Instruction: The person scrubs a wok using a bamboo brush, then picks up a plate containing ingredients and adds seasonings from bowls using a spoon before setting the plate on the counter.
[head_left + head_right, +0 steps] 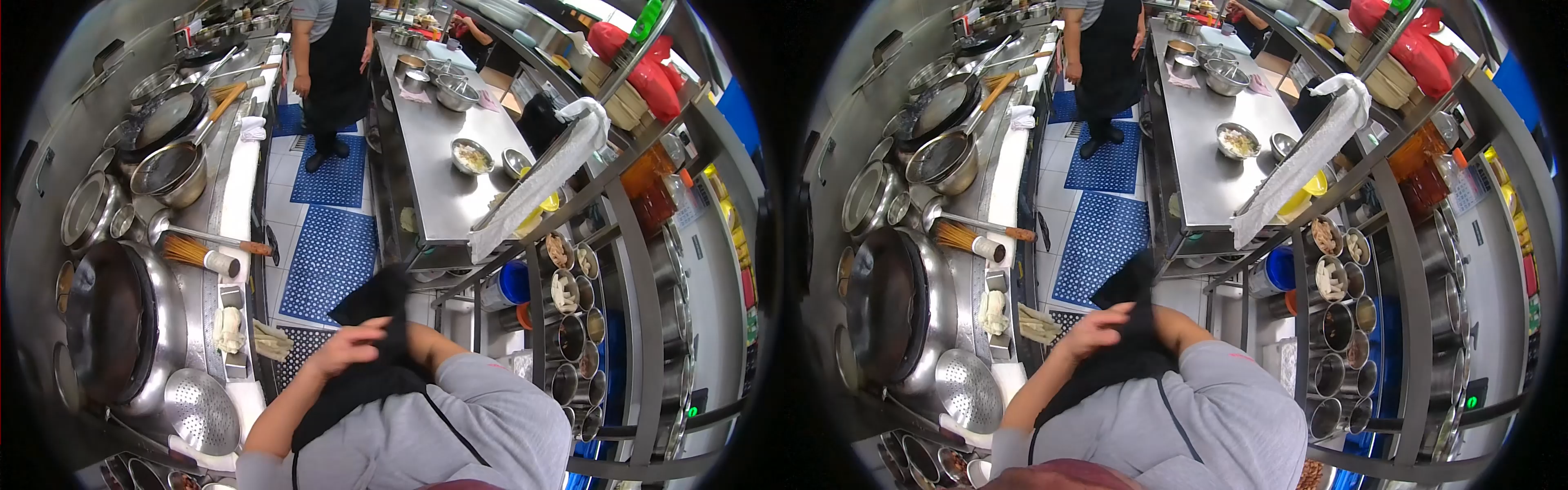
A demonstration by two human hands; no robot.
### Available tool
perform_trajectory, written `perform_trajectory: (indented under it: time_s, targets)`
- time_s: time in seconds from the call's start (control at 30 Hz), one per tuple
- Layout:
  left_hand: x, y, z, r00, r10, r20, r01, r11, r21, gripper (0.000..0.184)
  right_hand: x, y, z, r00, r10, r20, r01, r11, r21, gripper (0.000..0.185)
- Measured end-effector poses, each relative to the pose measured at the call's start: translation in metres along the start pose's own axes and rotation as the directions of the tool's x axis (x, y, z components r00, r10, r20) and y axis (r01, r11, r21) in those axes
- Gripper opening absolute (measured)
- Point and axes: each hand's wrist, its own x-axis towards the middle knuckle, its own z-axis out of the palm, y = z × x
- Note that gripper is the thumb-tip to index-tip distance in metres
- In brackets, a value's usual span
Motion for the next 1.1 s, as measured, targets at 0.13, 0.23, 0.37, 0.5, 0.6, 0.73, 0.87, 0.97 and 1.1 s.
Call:
perform_trajectory:
  time_s: [0.13,0.23,0.37,0.5,0.6,0.73,0.87,0.97,1.1]
  targets:
    - [0.036,-0.021,0.02,0.993,0.079,0.092,-0.121,0.605,0.787,0.084,-0.033,0.026,0.022,0.999,-0.031,0.006,0.031,1.0,0.0,0.043]
    - [0.029,-0.043,-0.018,0.994,-0.095,0.046,0.015,0.557,0.83,0.082,-0.057,0.051,0.038,0.999,-0.024,0.03,0.023,1.0,0.01,0.043]
    - [0.029,-0.063,-0.032,0.959,-0.283,-0.03,0.221,0.673,0.706,0.061,-0.076,0.077,0.053,0.999,0.008,0.044,-0.009,1.0,0.023,0.043]
    - [0.035,-0.051,-0.003,0.997,-0.018,0.074,-0.023,0.857,0.515,0.05,-0.087,0.082,0.057,0.999,0.008,0.034,-0.009,0.999,0.032,0.043]
    - [0.024,-0.074,-0.025,0.984,-0.172,-0.036,0.172,0.902,0.396,0.038,-0.095,0.082,0.062,0.999,-0.003,0.035,0.002,0.999,0.039,0.044]
    - [0.011,-0.091,-0.039,0.942,-0.311,-0.125,0.332,0.813,0.478,0.042,-0.101,0.09,0.067,1.0,-0.007,0.028,0.006,0.999,0.039,0.044]
    - [0.01,-0.089,-0.039,0.982,-0.121,-0.146,0.183,0.817,0.547,0.039,-0.102,0.101,0.063,1.0,-0.005,0.013,0.005,1.0,0.029,0.045]
    - [0.025,-0.039,0.005,0.992,-0.125,0.031,0.112,0.955,0.275,0.034,-0.102,0.103,0.057,1.0,-0.004,-0.002,0.004,1.0,0.018,0.045]
    - [0.03,-0.069,-0.002,0.99,-0.091,0.107,0.053,0.945,0.322,0.038,-0.081,0.071,0.043,0.992,-0.106,-0.072,0.107,0.994,0.007,0.046]
